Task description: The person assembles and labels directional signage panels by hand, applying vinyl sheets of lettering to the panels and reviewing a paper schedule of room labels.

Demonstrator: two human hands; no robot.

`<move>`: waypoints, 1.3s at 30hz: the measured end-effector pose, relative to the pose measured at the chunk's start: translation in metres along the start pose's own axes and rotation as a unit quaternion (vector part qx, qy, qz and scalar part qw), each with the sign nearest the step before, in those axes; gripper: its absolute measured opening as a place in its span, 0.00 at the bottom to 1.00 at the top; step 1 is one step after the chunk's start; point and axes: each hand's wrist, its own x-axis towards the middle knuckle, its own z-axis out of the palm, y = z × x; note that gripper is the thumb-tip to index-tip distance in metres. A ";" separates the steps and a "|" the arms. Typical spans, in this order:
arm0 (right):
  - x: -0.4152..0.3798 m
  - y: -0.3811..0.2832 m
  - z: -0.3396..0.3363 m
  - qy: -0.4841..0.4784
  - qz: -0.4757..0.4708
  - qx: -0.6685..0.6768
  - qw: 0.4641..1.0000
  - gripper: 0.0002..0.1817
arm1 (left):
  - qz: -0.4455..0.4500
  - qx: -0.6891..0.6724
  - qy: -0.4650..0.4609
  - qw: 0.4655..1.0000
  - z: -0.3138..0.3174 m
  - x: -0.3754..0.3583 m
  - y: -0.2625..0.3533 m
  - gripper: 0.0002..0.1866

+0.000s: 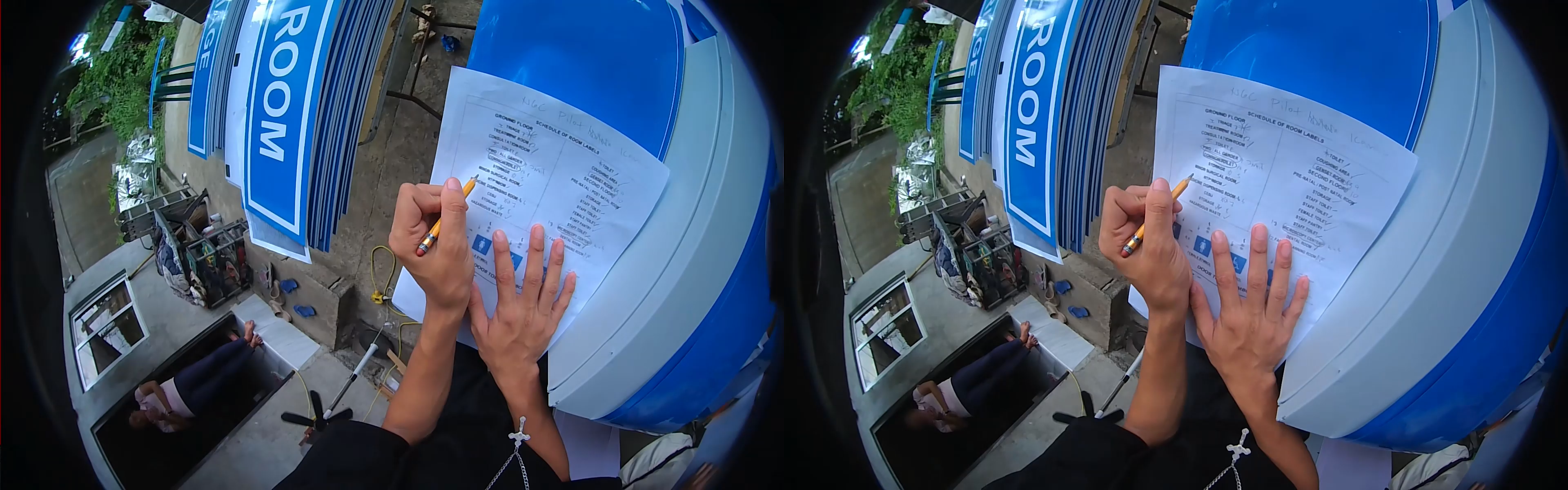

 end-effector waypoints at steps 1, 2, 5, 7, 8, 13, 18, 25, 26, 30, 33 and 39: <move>0.000 0.000 -0.001 0.000 0.001 -0.001 1.000 0.33 | -0.006 -0.003 -0.003 1.000 -0.001 -0.001 0.001 0.14; 0.000 0.000 -0.004 -0.008 0.001 0.004 1.000 0.33 | -0.013 -0.006 -0.005 1.000 -0.001 -0.001 0.003 0.14; 0.005 0.000 -0.017 -0.033 0.002 -0.004 0.999 0.33 | -0.030 -0.022 -0.027 0.999 -0.001 -0.003 0.009 0.14; 0.007 0.000 -0.029 -0.057 0.005 -0.035 0.998 0.33 | -0.045 -0.026 -0.041 0.998 -0.002 -0.006 0.015 0.14; 0.004 0.001 -0.028 -0.052 0.007 -0.043 0.998 0.33 | -0.053 -0.025 -0.046 0.997 -0.002 -0.010 0.019 0.14; 0.002 0.003 -0.015 -0.009 0.010 -0.083 0.996 0.35 | -0.060 -0.031 -0.006 0.998 -0.001 -0.015 0.010 0.15; 0.000 0.006 -0.005 -0.003 0.017 -0.060 0.998 0.38 | -0.067 -0.017 0.018 0.997 0.002 -0.011 0.008 0.15; 0.002 0.006 -0.005 -0.041 0.019 -0.067 0.997 0.37 | -0.083 0.000 0.024 0.996 0.006 -0.010 0.010 0.13; 0.001 0.006 -0.005 -0.041 0.019 -0.068 0.997 0.38 | -0.081 0.005 0.022 0.996 0.006 -0.010 0.010 0.13; 0.001 0.006 -0.004 -0.039 0.020 -0.068 0.997 0.37 | -0.063 0.014 0.011 0.998 0.005 -0.009 0.006 0.13; 0.001 0.006 -0.003 -0.035 0.020 -0.070 0.997 0.37 | -0.056 0.008 0.000 0.998 0.004 -0.011 0.005 0.13; 0.002 0.007 -0.003 -0.029 0.018 -0.068 0.997 0.37 | -0.039 0.010 -0.022 0.999 0.003 -0.012 0.006 0.13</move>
